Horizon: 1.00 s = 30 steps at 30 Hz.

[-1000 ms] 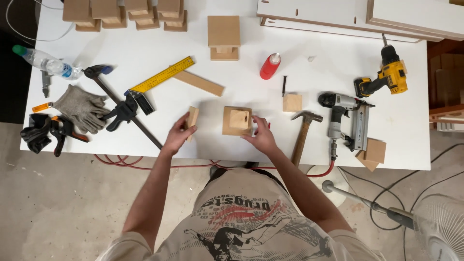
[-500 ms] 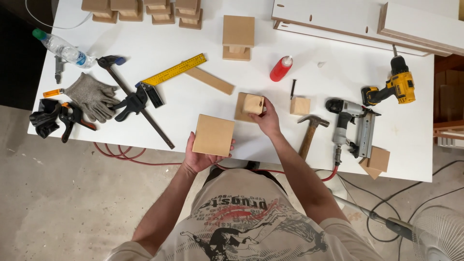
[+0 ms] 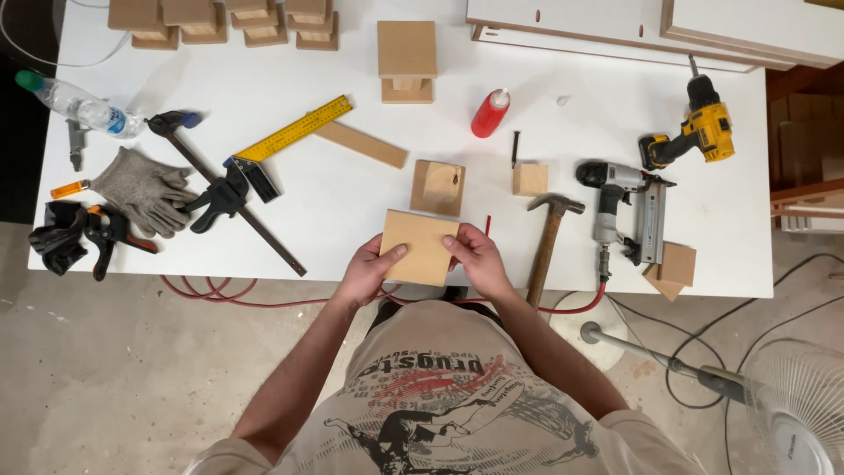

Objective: Measuring, marking, gluing, and assembling small wooden boxes at a workbench using various tools.

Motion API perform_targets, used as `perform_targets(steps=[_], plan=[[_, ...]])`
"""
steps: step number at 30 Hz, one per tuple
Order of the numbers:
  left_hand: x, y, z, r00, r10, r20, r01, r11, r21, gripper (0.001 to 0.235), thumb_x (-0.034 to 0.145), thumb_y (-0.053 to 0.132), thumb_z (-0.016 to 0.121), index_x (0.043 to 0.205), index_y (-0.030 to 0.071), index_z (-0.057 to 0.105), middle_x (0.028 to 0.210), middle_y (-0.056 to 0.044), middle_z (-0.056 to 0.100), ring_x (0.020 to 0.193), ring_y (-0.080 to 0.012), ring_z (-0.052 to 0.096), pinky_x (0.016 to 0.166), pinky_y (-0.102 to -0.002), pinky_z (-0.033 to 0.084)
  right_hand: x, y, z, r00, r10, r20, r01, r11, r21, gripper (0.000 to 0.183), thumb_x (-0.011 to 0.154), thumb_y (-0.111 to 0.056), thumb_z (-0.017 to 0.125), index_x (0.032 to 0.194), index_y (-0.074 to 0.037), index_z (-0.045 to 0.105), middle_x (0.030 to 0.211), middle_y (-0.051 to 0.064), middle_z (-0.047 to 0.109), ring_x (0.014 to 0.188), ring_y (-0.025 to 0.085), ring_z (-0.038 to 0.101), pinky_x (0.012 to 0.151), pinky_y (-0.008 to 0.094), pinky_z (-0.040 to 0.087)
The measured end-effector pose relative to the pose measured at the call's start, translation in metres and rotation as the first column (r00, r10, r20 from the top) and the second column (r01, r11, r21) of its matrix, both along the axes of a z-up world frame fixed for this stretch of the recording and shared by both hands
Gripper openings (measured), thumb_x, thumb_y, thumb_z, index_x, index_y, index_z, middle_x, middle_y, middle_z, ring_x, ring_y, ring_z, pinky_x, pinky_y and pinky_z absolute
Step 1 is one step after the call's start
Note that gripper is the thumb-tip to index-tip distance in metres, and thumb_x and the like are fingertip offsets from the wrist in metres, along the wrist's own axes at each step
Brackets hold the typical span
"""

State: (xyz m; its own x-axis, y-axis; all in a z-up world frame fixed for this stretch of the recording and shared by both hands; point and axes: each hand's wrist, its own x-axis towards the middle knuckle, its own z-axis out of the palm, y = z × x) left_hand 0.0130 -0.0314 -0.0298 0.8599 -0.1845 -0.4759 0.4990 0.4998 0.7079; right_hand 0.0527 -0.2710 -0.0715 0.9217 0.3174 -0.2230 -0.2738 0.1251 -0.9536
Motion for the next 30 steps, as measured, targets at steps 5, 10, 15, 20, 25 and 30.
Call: perform_targets(steps=[5,10,15,20,25,30], plan=[[0.008,-0.006,-0.008,0.997,0.015,0.075,-0.041,0.930,0.365,0.032,0.094,0.029,0.076,0.109,0.001,0.071,0.070,-0.019,0.071,0.056,-0.0254,0.071,0.042,-0.033,0.061,-0.006,-0.002,0.029,0.999,0.001,0.037,0.005,0.988,-0.156,0.069,0.114,-0.038,0.038,0.061,-0.004,0.067,0.048,0.015,0.064,0.041,0.022,0.064,0.044,0.030,0.053],[0.003,0.013,-0.010,0.986,0.143,0.085,-0.166,0.883,0.439,0.035,0.099,0.033,0.071,0.103,-0.001,0.066,0.068,-0.019,0.067,0.051,-0.0227,0.067,0.033,-0.027,0.055,0.023,0.008,-0.040,0.929,0.273,0.250,-0.017,0.705,-0.709,0.029,0.101,-0.029,0.057,0.100,-0.006,0.075,0.100,0.018,0.072,0.092,0.035,0.069,0.085,0.045,0.056],[-0.018,0.037,-0.001,0.976,0.202,0.080,-0.212,0.805,0.554,0.036,0.102,0.034,0.067,0.103,-0.002,0.061,0.072,-0.021,0.067,0.054,-0.0228,0.067,0.037,-0.027,0.056,0.063,0.019,-0.054,0.754,0.560,0.344,0.029,0.495,-0.869,0.038,0.101,-0.026,0.063,0.132,-0.004,0.067,0.126,0.022,0.069,0.120,0.042,0.063,0.108,0.048,0.049],[-0.033,0.037,-0.033,0.974,0.225,-0.015,-0.175,0.799,0.575,0.043,0.107,0.039,0.056,0.110,-0.003,0.060,0.084,-0.024,0.071,0.065,-0.0262,0.071,0.052,-0.031,0.063,0.083,0.028,-0.043,0.863,0.481,0.153,-0.090,0.445,-0.891,0.058,0.104,-0.030,0.057,0.155,-0.005,0.043,0.152,0.020,0.052,0.134,0.041,0.054,0.112,0.046,0.048],[-0.014,0.014,-0.103,0.980,0.194,-0.053,-0.131,0.815,0.564,0.048,0.106,0.045,0.056,0.111,-0.003,0.059,0.085,-0.025,0.071,0.068,-0.0292,0.073,0.056,-0.035,0.065,0.043,0.030,-0.026,0.950,0.191,-0.246,-0.275,0.886,-0.373,0.055,0.107,-0.040,0.052,0.137,0.005,0.055,0.108,0.020,0.070,0.082,0.028,0.074,0.069,0.035,0.062],[0.025,-0.025,-0.109,0.995,-0.010,-0.099,0.072,0.757,0.650,0.058,0.102,0.055,0.061,0.121,0.000,0.057,0.100,-0.027,0.069,0.085,-0.0368,0.074,0.069,-0.044,0.066,0.025,-0.001,-0.055,0.929,0.061,-0.366,-0.179,0.937,-0.299,0.048,0.099,-0.025,0.070,0.131,0.009,0.058,0.097,0.023,0.066,0.072,0.029,0.073,0.062,0.037,0.065]])
